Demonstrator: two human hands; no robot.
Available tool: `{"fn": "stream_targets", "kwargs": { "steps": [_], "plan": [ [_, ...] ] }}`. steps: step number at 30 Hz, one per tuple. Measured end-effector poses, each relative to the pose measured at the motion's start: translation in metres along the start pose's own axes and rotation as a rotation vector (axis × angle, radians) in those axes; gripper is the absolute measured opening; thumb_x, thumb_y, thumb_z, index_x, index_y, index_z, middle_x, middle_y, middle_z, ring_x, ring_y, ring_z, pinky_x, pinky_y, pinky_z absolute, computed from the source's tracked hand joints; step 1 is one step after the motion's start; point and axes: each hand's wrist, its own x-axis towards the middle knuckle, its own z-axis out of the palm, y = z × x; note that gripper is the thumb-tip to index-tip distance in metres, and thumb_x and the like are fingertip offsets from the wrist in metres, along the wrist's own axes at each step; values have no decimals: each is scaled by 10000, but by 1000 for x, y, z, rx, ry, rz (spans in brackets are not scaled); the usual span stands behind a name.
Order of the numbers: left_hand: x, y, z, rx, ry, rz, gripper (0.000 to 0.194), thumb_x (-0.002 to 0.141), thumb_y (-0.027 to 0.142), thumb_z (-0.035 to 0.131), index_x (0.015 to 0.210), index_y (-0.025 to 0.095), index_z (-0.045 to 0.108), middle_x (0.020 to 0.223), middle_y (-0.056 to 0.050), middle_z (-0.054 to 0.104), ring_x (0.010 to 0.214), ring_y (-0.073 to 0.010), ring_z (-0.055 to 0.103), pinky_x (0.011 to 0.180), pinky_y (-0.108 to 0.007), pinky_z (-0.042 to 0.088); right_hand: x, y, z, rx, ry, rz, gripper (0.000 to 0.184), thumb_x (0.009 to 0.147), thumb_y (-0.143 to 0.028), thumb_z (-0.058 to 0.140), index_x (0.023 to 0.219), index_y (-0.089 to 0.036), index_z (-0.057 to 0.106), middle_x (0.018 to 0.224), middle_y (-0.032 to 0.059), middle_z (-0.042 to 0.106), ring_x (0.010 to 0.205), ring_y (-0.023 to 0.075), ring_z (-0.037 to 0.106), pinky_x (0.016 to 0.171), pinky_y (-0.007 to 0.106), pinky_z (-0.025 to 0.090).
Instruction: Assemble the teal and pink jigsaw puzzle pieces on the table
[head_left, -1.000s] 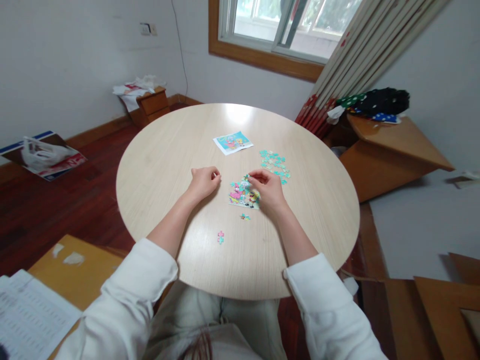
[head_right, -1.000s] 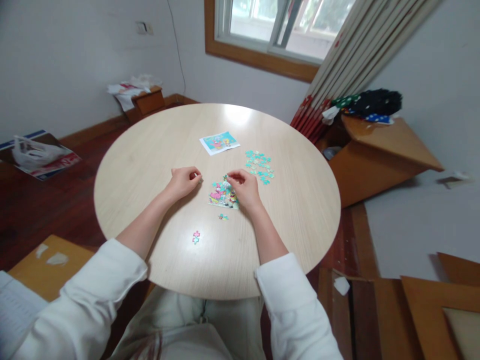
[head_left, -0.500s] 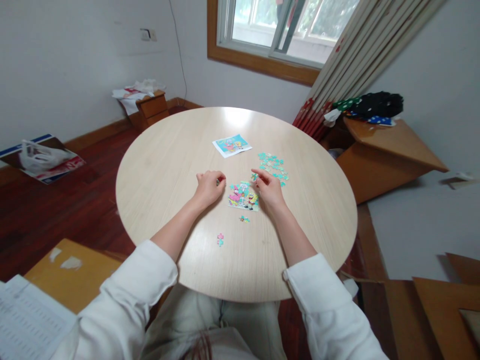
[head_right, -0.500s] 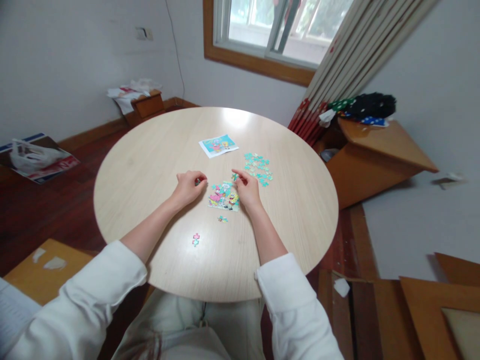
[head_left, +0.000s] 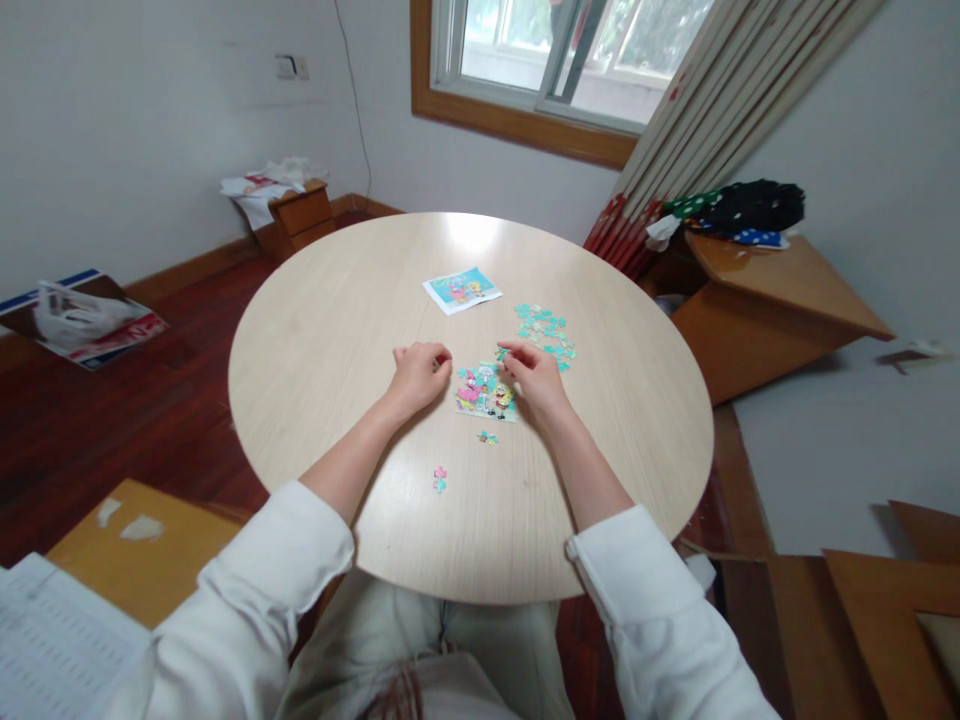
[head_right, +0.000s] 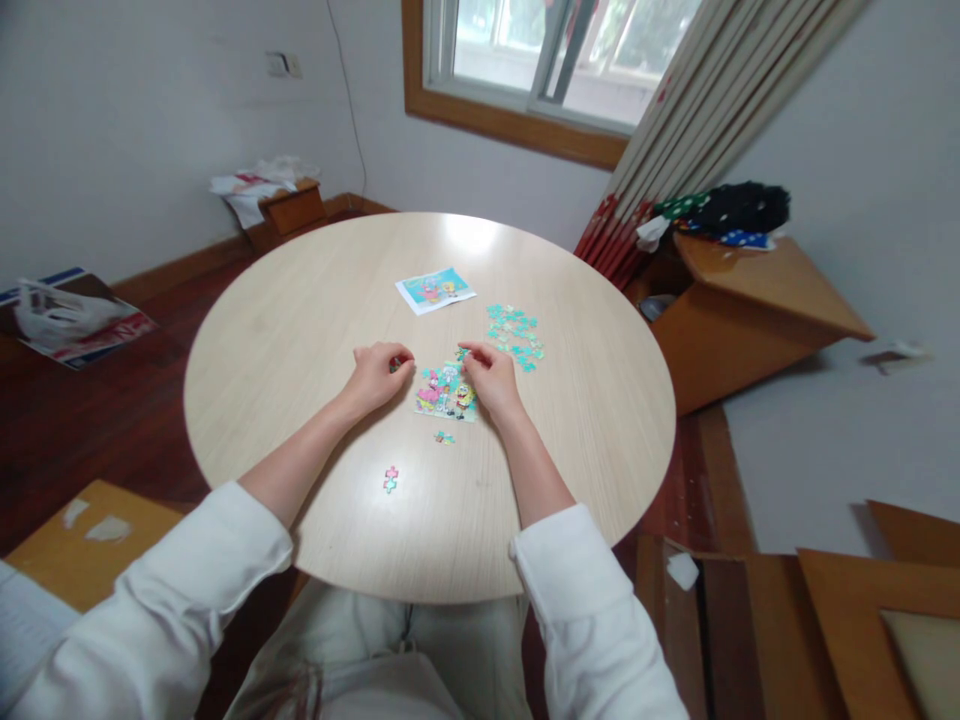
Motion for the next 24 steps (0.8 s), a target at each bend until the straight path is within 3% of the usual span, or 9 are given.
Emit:
{"fn": "stream_targets", "kwargs": {
  "steps": [12,18,24],
  "plan": [
    [0,1,-1,-58,-15,40,149,822,226,529,890,190,656,919,-52,696,901,-214,592,894,-413,295,0,5,1,-29,-61,8,287,584,-343,686,814,-176,724,703,24,668,639,139,575,633,298,459],
    [-1,4,-1,-100,-49,138,225,816,246,598,1032,224,660,958,-44,698,939,-200,588,902,-380,296,-4,6,2,-41,-159,14,303,615,-360,681,841,-165,733,706,20,673,614,123,560,599,278,444],
    [-3,9,-2,-128,-88,177,221,820,268,614,1026,226,683,949,-46,702,951,-201,583,906,-379,294,-7,5,4,24,-227,77,339,579,-349,732,858,-158,709,613,-5,644,527,110,559,504,237,414]
  ]
}}
